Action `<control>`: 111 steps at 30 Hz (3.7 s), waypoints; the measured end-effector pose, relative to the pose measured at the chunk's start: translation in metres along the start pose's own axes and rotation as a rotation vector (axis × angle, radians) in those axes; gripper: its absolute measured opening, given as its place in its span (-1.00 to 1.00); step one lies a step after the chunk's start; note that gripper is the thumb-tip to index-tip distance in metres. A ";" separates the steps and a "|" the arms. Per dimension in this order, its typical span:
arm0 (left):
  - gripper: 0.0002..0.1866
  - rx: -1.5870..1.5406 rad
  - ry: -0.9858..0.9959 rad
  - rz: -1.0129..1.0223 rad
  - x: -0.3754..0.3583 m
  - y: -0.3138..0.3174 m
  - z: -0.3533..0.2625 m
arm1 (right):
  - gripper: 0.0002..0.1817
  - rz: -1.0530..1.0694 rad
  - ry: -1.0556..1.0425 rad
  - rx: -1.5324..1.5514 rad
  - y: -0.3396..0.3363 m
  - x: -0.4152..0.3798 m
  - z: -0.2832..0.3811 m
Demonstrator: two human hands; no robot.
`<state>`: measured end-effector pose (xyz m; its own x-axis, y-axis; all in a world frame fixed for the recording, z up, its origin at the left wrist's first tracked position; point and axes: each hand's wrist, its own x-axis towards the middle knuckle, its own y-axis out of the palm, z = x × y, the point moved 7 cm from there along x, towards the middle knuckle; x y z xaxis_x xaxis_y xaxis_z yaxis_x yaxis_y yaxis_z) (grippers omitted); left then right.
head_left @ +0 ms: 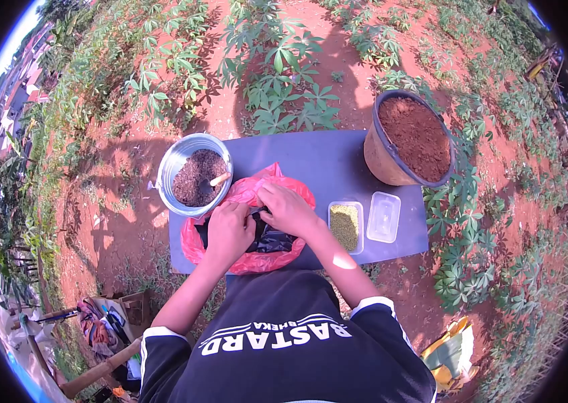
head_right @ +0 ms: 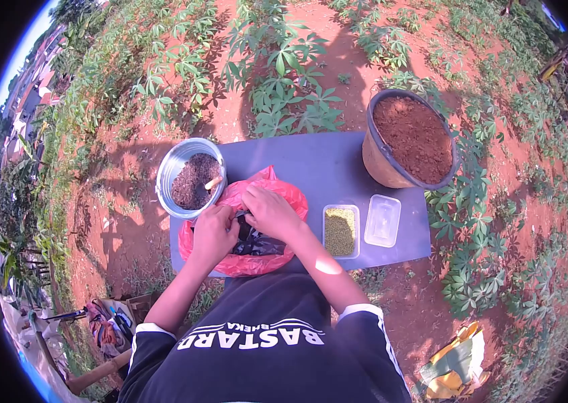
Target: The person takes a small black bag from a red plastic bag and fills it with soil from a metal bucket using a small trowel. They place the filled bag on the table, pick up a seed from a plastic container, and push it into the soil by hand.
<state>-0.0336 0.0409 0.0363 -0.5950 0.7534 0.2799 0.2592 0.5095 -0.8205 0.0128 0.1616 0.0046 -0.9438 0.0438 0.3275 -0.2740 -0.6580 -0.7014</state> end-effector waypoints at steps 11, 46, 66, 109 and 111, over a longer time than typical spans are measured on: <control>-0.85 0.088 -0.006 0.074 -0.013 0.003 0.012 | -0.88 0.152 -0.044 -0.015 0.003 -0.005 0.011; -0.83 0.061 -0.027 0.074 -0.013 0.005 0.012 | -0.86 0.206 -0.092 -0.128 0.001 -0.002 0.014; -0.91 -0.081 -0.084 0.050 0.004 0.001 0.008 | -0.80 0.173 -0.026 -0.152 -0.001 -0.002 0.013; -0.86 0.026 -0.319 0.052 0.000 -0.032 0.024 | -0.74 0.144 -0.053 0.086 0.007 0.023 0.011; -0.86 0.049 -0.334 0.048 -0.007 -0.034 0.029 | -0.77 0.162 -0.064 0.079 0.009 0.025 0.013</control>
<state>-0.0606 0.0066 0.0479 -0.8012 0.5945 0.0680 0.2610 0.4496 -0.8543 -0.0113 0.1470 0.0147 -0.9600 -0.1135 0.2559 -0.1020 -0.7096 -0.6972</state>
